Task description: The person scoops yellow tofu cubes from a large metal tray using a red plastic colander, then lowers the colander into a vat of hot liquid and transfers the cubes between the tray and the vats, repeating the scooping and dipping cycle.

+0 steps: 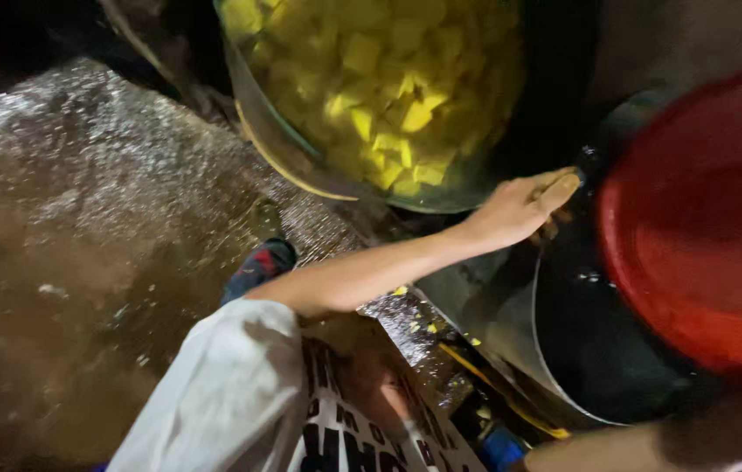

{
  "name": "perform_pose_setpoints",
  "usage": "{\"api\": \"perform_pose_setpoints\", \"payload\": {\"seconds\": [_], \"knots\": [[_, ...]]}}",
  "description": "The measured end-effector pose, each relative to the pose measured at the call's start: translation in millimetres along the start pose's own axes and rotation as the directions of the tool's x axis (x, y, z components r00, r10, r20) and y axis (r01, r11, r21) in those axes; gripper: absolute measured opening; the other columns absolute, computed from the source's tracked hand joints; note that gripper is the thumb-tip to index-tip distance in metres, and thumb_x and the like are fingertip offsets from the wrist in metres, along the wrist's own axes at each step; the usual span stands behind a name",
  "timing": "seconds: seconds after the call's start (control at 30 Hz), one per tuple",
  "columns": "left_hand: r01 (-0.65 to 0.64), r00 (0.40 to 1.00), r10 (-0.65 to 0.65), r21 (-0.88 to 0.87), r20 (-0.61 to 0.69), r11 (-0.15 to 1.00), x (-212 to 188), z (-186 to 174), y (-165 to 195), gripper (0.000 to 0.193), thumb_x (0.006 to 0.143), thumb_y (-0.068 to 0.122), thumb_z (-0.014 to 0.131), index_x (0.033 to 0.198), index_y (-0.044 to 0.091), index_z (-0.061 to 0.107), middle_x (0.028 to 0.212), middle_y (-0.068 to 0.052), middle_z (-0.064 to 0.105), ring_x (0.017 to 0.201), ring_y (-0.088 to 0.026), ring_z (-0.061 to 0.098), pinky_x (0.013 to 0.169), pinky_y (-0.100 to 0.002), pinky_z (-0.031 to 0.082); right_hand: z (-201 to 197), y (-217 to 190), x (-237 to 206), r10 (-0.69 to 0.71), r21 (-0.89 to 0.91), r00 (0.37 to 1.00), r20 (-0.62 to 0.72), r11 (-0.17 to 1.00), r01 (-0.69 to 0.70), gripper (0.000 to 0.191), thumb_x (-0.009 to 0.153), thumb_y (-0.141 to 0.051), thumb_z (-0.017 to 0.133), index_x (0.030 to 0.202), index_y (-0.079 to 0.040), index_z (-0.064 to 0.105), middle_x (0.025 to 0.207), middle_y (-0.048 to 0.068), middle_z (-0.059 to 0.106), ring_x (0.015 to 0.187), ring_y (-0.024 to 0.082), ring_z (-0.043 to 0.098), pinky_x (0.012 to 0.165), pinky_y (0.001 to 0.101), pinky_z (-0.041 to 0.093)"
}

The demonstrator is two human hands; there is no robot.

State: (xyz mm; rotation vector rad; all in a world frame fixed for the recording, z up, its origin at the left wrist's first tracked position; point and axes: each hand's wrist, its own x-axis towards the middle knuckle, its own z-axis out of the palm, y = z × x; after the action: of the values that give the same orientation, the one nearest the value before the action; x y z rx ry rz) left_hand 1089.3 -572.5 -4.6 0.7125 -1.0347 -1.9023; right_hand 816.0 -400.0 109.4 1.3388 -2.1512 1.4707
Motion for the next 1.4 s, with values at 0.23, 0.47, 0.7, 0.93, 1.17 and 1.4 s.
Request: {"api": "perform_pose_setpoints", "payload": {"seconds": [0.23,0.47,0.7,0.93,1.17,1.4], "knots": [[-0.113,0.708,0.678,0.980,0.197,-0.167,-90.5,-136.5,-14.8,0.035,0.091,0.043,0.066,0.086,0.009,0.071,0.089,-0.010,0.069,0.087,-0.025,0.066,0.080,-0.044,0.049,-36.7,127.0,-127.6,0.471,-0.187,0.864,-0.180,0.846,-0.500,0.055,0.089,0.004,0.058,0.142,-0.001,0.045,0.135,0.016,0.061,0.096,0.022,0.078,0.070,0.0303,0.065],[-0.214,0.633,0.653,0.905,0.416,-0.369,-18.0,-213.1,-49.6,0.038,0.093,0.036,0.065,0.066,0.010,0.070,0.063,-0.007,0.066,0.052,-0.021,0.062,0.060,-0.035,0.046,-8.9,97.0,-160.9,-0.051,-0.637,0.998,-0.046,0.771,0.010,0.051,0.093,0.010,0.055,0.142,0.008,0.045,0.128,0.024,0.066,0.104,0.031,0.078,0.080,0.0285,0.067],[-0.193,0.492,0.696,0.845,0.523,-0.499,-4.8,-214.9,-46.2,0.028,0.083,0.033,0.064,0.078,0.010,0.077,0.065,-0.006,0.067,0.058,-0.022,0.061,0.061,-0.035,0.045,11.4,52.2,-163.3,0.112,-0.677,0.992,-0.054,0.727,-0.118,0.034,0.108,0.004,0.053,0.138,0.016,0.044,0.104,0.028,0.070,0.070,0.027,0.076,0.053,0.0264,0.060],[-0.267,0.407,0.563,0.683,0.720,-0.680,-13.2,-231.2,-69.1,0.037,0.078,0.025,0.059,0.044,0.028,0.043,0.043,0.007,0.050,0.035,-0.013,0.044,0.038,-0.035,0.036,15.1,38.3,-158.2,-0.015,-0.627,1.000,-0.009,0.779,0.006,0.029,0.105,0.009,0.055,0.131,0.015,0.045,0.111,0.027,0.069,0.089,0.030,0.079,0.070,0.0272,0.065],[-0.192,0.619,0.692,0.926,0.372,-0.326,-13.4,-230.6,-73.2,0.034,0.088,0.036,0.061,0.088,0.008,0.081,0.073,-0.010,0.068,0.062,-0.030,0.060,0.062,-0.045,0.048,6.2,74.9,-161.0,0.075,-0.527,0.996,-0.057,0.845,-0.093,0.038,0.094,0.009,0.063,0.129,0.015,0.048,0.113,0.030,0.069,0.093,0.036,0.077,0.075,0.0361,0.068],[-0.147,0.671,0.652,0.926,0.352,-0.349,-25.7,-227.8,-79.3,0.027,0.086,0.037,0.065,0.069,0.020,0.076,0.062,-0.004,0.067,0.052,-0.022,0.060,0.054,-0.041,0.046,9.6,85.0,-164.8,-0.150,-0.604,0.987,-0.057,0.792,0.085,0.031,0.103,0.012,0.074,0.121,0.009,0.049,0.099,0.029,0.070,0.085,0.039,0.076,0.068,0.0399,0.064]]}}
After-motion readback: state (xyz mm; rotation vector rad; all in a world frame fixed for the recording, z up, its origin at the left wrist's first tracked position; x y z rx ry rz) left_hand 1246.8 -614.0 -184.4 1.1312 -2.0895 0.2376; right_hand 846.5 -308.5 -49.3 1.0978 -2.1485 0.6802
